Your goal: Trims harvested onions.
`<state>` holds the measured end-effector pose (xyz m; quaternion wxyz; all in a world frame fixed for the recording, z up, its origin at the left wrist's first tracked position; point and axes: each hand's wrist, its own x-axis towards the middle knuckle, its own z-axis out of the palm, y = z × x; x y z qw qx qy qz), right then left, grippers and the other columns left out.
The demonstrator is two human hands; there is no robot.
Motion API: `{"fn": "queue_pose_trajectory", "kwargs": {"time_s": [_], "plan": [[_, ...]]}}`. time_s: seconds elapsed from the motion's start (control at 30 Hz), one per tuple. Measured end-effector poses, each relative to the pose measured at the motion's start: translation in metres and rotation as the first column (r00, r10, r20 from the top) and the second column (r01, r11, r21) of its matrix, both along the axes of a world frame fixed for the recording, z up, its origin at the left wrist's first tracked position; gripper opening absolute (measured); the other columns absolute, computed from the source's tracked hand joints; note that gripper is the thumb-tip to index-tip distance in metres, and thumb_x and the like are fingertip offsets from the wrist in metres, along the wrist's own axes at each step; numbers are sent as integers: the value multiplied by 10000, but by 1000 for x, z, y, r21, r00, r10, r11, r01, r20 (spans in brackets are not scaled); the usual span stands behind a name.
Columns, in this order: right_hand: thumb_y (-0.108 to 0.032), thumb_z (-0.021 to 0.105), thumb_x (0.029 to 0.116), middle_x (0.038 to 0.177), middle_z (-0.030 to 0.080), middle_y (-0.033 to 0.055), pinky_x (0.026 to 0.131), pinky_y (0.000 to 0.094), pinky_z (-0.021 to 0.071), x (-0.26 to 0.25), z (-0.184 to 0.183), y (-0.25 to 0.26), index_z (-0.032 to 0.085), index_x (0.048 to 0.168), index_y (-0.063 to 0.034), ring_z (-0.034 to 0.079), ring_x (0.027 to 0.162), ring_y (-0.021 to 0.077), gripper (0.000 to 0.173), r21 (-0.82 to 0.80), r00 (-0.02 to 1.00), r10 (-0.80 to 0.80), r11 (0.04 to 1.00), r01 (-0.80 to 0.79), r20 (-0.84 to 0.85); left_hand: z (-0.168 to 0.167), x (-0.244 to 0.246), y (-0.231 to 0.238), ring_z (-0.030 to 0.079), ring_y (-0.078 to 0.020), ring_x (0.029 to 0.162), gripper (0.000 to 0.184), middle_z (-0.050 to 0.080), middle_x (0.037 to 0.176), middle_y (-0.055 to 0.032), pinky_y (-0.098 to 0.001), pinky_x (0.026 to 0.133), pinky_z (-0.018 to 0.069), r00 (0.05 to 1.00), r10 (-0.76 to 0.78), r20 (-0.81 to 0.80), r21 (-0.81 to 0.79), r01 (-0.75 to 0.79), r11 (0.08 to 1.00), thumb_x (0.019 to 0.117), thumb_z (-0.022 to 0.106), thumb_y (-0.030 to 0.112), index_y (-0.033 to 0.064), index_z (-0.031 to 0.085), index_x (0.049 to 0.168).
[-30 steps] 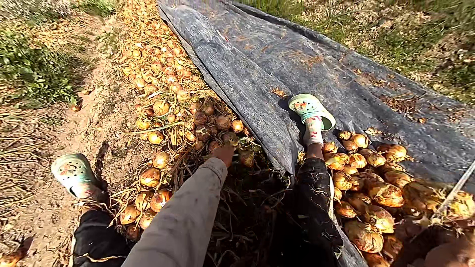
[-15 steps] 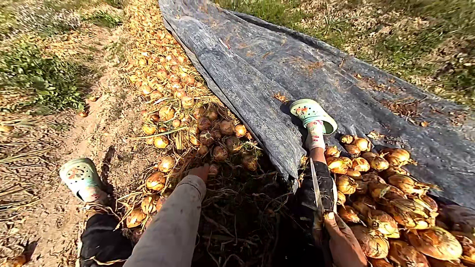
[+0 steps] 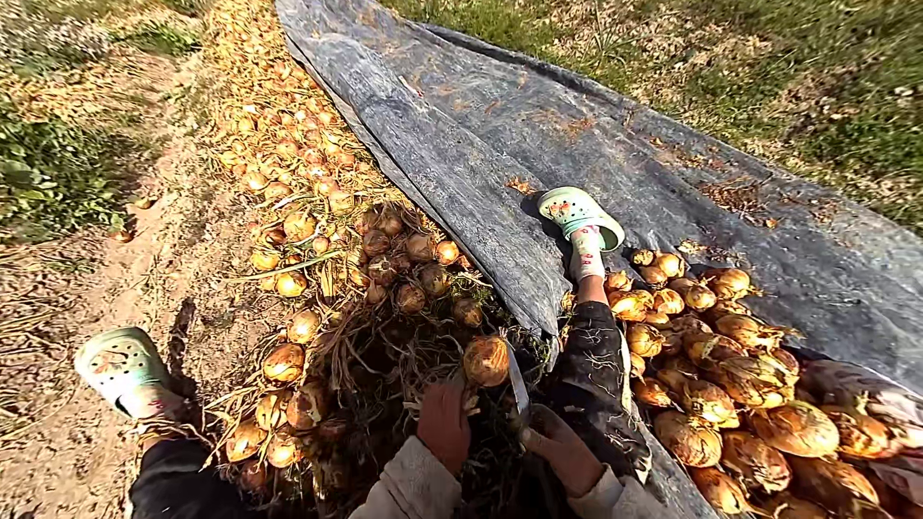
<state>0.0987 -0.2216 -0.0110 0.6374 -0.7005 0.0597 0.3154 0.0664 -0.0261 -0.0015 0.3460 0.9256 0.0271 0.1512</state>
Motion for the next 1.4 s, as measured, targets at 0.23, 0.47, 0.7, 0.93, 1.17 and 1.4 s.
{"fn": "queue_pose_trajectory", "kwargs": {"time_s": [0.23,0.47,0.7,0.93,1.17,1.4], "plan": [[-171,447,1082,864,671,60,750,266,568,-27,-19,19,570,1166,62,665,778,73,276,96,842,-483,851,516,-243,-1,-21,-50,718,-444,1052,271,717,1121,-284,-563,888,584,828,-371,-421,14,415,910,918,599,-53,-81,689,1172],[-236,531,972,740,657,-99,579,166,543,4,-4,-8,598,1061,-41,617,608,-32,225,204,745,-609,793,574,273,22,50,-72,739,-408,957,216,733,1027,-246,-531,816,606,802,-590,-91,55,595,802,873,608,-89,-58,721,1055],[-357,123,1098,494,510,-121,411,197,454,48,33,-93,511,794,-176,491,396,20,525,241,554,-657,728,641,511,32,172,-32,610,-414,1259,368,640,1341,-225,-607,1014,493,790,-156,-593,199,331,923,1011,537,54,25,605,1372],[-403,66,1087,520,518,-96,404,186,446,21,10,-96,532,856,-140,484,402,26,583,212,750,-629,776,594,204,-51,215,58,532,-452,1348,909,485,1536,-222,-641,1078,445,609,-4,-793,272,359,893,843,736,-42,126,291,1618],[-263,216,1077,550,551,-102,455,168,452,11,22,-51,562,964,-112,498,438,5,395,251,892,-448,872,420,65,-60,189,58,630,-487,1191,835,594,1357,-290,-641,986,506,582,125,-804,335,268,903,927,710,90,109,226,1608],[-226,290,1070,582,501,-99,486,194,467,5,26,-34,556,1057,-62,489,467,17,313,76,973,-228,972,224,48,-37,146,64,553,-429,1332,509,579,1394,-299,-568,1128,416,533,191,-824,149,-122,981,1101,463,330,-59,516,1424]]}}
